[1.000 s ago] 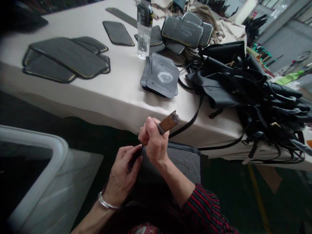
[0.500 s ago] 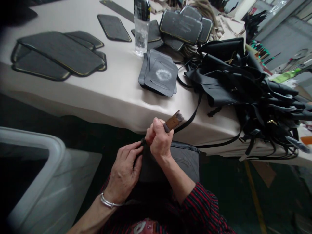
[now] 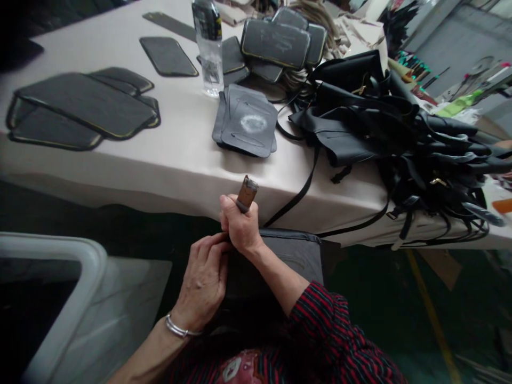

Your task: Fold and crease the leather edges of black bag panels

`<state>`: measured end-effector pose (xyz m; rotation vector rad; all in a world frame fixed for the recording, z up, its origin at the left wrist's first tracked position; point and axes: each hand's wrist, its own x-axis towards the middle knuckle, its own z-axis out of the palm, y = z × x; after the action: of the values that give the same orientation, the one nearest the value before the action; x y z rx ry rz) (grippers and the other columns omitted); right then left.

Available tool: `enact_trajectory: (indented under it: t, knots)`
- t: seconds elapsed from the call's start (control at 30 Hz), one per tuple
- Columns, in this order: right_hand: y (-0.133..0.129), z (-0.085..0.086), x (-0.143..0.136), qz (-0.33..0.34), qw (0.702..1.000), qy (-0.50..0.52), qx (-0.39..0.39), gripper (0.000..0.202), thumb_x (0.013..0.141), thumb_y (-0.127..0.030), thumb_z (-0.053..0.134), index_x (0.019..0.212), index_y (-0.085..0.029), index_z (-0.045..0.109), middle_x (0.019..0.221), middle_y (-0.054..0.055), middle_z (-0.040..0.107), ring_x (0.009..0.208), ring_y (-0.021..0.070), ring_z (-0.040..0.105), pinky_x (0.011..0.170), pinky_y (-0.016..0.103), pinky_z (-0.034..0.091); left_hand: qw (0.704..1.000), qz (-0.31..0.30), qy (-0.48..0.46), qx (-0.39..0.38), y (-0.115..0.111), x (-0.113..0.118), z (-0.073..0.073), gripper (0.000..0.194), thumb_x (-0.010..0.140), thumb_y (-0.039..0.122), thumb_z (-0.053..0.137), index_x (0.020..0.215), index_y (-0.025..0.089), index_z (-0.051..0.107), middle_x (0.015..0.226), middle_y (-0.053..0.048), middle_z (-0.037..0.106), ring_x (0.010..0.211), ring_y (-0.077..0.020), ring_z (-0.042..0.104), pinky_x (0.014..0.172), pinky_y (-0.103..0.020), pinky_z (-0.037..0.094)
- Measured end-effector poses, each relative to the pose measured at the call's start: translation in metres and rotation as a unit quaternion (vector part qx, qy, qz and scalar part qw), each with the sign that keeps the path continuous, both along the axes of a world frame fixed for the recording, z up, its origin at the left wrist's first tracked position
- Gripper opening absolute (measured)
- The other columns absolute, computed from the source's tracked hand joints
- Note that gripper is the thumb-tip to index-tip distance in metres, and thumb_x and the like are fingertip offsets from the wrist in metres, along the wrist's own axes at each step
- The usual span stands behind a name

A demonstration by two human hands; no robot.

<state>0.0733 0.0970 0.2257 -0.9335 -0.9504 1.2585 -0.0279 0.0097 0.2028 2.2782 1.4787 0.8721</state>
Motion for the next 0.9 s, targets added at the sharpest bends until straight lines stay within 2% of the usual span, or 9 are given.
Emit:
enact_trajectory:
  t: [0.13,0.2,0.3,0.4,0.5,0.57,0.63,0.77,0.9]
  knots:
    - [0.002,0.008,0.003,-0.034,0.999,0.019,-0.024,0.043,0.087,-0.036,0.056,0.054,-0.021,0.033,0.04,-0.01,0.028,0.033,0.0051,0.024,0.034,0.022,0.021,0.997,-0.034,0.062,-0.015,0.005,-0.002,0.005,0.028,0.088,0.016,0.046,0.114,0.018,0.054,0.125,-0.009,0.056,0.112,-0.0296,0.045,0.09,-0.048,0.043]
    - [-0.011,0.016,0.013,-0.026,0.998,0.026,-0.053,0.044,0.087,-0.038,0.057,0.054,-0.022,0.032,0.04,-0.01,0.027,0.033,0.0051,0.022,0.034,0.022,0.019,0.996,-0.046,0.07,-0.028,0.008,-0.006,0.006,0.026,0.09,0.023,0.045,0.115,0.02,0.053,0.128,-0.008,0.055,0.113,-0.0296,0.045,0.091,-0.049,0.042]
    - [-0.062,0.029,0.036,0.029,0.994,0.012,-0.105,0.048,0.089,-0.046,0.056,0.054,-0.02,0.035,0.044,-0.009,0.029,0.036,0.0051,0.022,0.035,0.022,0.017,0.992,-0.093,0.011,-0.08,0.01,-0.017,0.003,0.027,0.093,0.033,0.042,0.116,0.021,0.051,0.136,-0.009,0.048,0.121,-0.0262,0.043,0.101,-0.048,0.038]
    - [-0.138,0.029,0.057,0.084,0.984,-0.084,-0.135,0.039,0.091,-0.045,0.055,0.065,-0.016,0.056,0.053,-0.004,0.042,0.045,0.0065,0.035,0.041,0.021,0.024,0.968,-0.184,-0.052,-0.164,0.008,-0.034,0.0,0.042,0.093,0.042,0.044,0.13,0.022,0.041,0.149,-0.011,0.031,0.136,-0.0239,0.032,0.111,-0.047,0.031]
    - [-0.198,0.01,0.063,0.081,0.968,-0.176,-0.159,0.032,0.094,-0.039,0.05,0.085,-0.015,0.068,0.061,0.0,0.055,0.054,0.0093,0.046,0.05,0.023,0.035,0.947,-0.246,-0.044,-0.202,0.005,-0.045,-0.002,0.066,0.087,0.048,0.053,0.142,0.024,0.026,0.157,-0.013,0.013,0.144,-0.0262,0.017,0.115,-0.05,0.024]
    - [-0.216,-0.008,0.056,0.056,0.963,-0.215,-0.152,0.029,0.094,-0.037,0.049,0.094,-0.015,0.069,0.062,0.0,0.057,0.059,0.0112,0.051,0.059,0.025,0.04,0.947,-0.257,-0.037,-0.191,0.002,-0.046,-0.004,0.071,0.086,0.049,0.055,0.144,0.023,0.022,0.158,-0.014,0.007,0.146,-0.0278,0.011,0.115,-0.053,0.021]
    - [-0.22,-0.028,0.045,0.04,0.963,-0.221,-0.147,0.028,0.092,-0.037,0.053,0.097,-0.015,0.069,0.063,-0.001,0.057,0.061,0.0123,0.052,0.062,0.026,0.042,0.949,-0.257,-0.04,-0.176,0.0,-0.043,-0.006,0.068,0.088,0.046,0.052,0.144,0.022,0.02,0.159,-0.015,0.004,0.146,-0.0276,0.008,0.116,-0.054,0.019]
    - [-0.209,-0.06,0.02,-0.024,0.971,-0.162,-0.175,0.029,0.082,-0.041,0.063,0.074,-0.013,0.07,0.062,0.0,0.059,0.058,0.013,0.052,0.058,0.026,0.043,0.953,-0.252,-0.027,-0.168,-0.003,-0.038,-0.008,0.065,0.09,0.043,0.049,0.144,0.022,0.019,0.159,-0.015,0.002,0.147,-0.0269,0.006,0.116,-0.053,0.018]
    - [-0.202,-0.082,0.008,-0.107,0.972,-0.157,-0.142,0.02,0.078,-0.035,0.067,0.077,-0.016,0.072,0.077,0.003,0.069,0.073,0.0199,0.062,0.073,0.033,0.05,0.952,-0.255,-0.017,-0.167,-0.004,-0.037,-0.007,0.066,0.09,0.044,0.049,0.144,0.022,0.017,0.159,-0.015,0.001,0.147,-0.0274,0.005,0.116,-0.055,0.016]
